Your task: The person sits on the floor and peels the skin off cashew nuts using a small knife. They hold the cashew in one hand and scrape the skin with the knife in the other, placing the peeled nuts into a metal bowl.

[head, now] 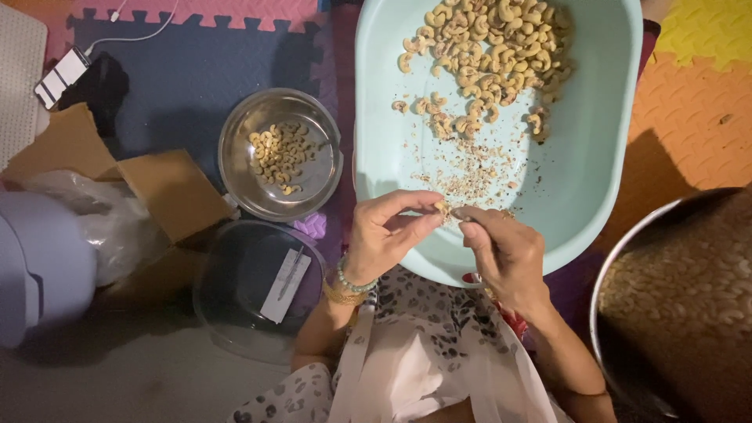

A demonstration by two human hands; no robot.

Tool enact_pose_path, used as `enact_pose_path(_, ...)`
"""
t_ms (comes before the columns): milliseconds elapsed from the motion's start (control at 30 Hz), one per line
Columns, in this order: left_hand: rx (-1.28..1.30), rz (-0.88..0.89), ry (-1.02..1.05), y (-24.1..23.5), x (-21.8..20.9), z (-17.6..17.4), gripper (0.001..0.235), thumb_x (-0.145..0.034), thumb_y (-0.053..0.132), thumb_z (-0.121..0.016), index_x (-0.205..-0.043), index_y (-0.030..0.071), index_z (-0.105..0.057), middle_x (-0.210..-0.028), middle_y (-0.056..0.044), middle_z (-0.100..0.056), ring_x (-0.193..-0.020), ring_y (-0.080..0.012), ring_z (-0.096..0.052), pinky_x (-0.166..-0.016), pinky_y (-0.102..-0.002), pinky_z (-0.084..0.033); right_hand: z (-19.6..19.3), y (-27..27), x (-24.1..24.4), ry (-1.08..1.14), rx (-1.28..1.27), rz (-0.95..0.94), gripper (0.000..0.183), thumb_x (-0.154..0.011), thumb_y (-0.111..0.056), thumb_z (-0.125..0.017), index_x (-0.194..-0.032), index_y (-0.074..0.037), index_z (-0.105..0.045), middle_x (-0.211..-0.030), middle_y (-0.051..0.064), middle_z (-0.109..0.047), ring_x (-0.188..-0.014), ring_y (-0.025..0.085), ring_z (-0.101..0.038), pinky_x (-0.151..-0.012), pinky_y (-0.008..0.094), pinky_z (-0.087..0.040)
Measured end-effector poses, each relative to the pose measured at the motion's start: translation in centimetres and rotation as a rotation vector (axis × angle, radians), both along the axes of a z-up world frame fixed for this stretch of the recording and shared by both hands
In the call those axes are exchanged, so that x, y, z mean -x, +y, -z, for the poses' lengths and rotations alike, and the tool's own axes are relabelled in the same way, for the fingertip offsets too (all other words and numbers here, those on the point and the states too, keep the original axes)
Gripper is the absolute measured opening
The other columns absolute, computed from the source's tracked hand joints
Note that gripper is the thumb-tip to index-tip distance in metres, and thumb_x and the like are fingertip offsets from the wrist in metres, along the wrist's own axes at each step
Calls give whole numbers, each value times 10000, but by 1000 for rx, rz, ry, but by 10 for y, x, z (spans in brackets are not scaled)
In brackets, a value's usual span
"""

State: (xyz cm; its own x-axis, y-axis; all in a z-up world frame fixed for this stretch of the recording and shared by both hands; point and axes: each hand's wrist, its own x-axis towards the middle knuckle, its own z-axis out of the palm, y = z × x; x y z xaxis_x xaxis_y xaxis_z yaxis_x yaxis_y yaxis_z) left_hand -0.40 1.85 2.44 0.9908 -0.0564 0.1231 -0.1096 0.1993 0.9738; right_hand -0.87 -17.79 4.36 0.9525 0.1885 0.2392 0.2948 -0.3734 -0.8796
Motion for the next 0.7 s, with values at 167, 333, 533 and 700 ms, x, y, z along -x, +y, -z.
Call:
enact_pose_path(167,34,-37,-5,-13,2,7,177,-912,5,-760,-1068,-74,-733,-963,-200,-757,-913,-255,-755,-735,-366,-664,6,0,-4,-16,-44,14,188,-922,-131,-790,-1071,-16,-783,-764,142,-712,-663,279,-683,-612,372,-542)
enact_pose_path(333,63,-68,33,-21,7,14,136,-938,18,-734,-1030,-81,-728,-925,-194,-752,-887,-253,-757,-723,-354,-665,2,0,-7,-9,-50,-1,168,-916,-96,-791,-1056,-5,-786,-815,166,-728,-724,317,-711,-658,387,-552)
enact_pose_path(533,52,-95,77,-22,11,16,166,-929,38,-755,-1043,-79,-728,-910,-201,-771,-886,-221,-753,-743,-335,-659,-4,-1,-9,-7,-13,-41,194,-890,-85,-818,-1047,16,-768,-921,184,-757,-821,346,-746,-712,401,-572)
enact_pose_path(700,31,-51,103,-21,6,12,168,-918,55,-773,-1024,-67,-727,-925,-207,-777,-892,-217,-751,-763,-339,-645,-24,-1,-13,7,1,-87,139,-924,18,-722,-1053,38,-768,-922,222,-752,-829,369,-741,-724,423,-582)
